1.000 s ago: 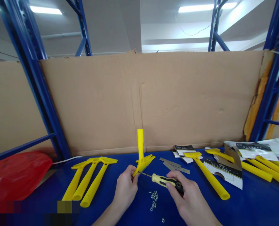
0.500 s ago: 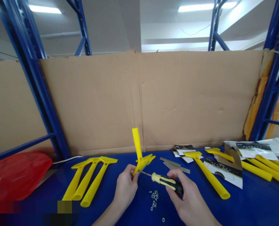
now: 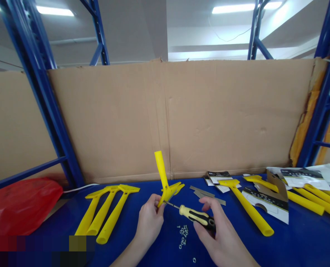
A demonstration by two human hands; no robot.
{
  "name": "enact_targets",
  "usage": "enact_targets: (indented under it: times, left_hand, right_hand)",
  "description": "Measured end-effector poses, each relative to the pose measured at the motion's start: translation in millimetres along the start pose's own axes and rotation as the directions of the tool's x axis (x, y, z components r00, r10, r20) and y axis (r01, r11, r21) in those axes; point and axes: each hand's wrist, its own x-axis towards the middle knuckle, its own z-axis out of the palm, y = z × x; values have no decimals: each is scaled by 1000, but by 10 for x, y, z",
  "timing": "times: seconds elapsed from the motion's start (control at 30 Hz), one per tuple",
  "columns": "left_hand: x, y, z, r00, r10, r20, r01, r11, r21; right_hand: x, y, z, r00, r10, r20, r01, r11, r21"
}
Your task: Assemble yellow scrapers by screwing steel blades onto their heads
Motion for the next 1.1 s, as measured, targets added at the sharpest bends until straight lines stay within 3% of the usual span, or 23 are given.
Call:
enact_targets:
  times: [0.13, 0.33, 0.67, 0.87, 1.1]
  left_hand:
    - [6, -1, -4, 1000, -12, 8, 11, 1000, 4]
    - [-5, 4, -15, 1000, 24, 1, -24, 999, 32]
    - [-12, -24, -8, 999, 38, 1, -38, 997, 66]
    - [-10, -13, -6, 999, 44, 13, -45, 997, 65]
    - [-12, -6, -16, 998, 70, 1, -70, 997, -12]
  right_hand:
    - [10, 46, 19, 999, -41, -8, 41, 999, 31]
    - [67, 49, -46, 999, -35, -12, 35, 999, -26]
    - [21, 6, -72, 988, -149, 34, 153, 974, -165]
    - [24, -69, -71, 995, -78, 54, 86, 982, -169]
    - [61, 17, -46, 988, 122, 98, -116, 991, -66]
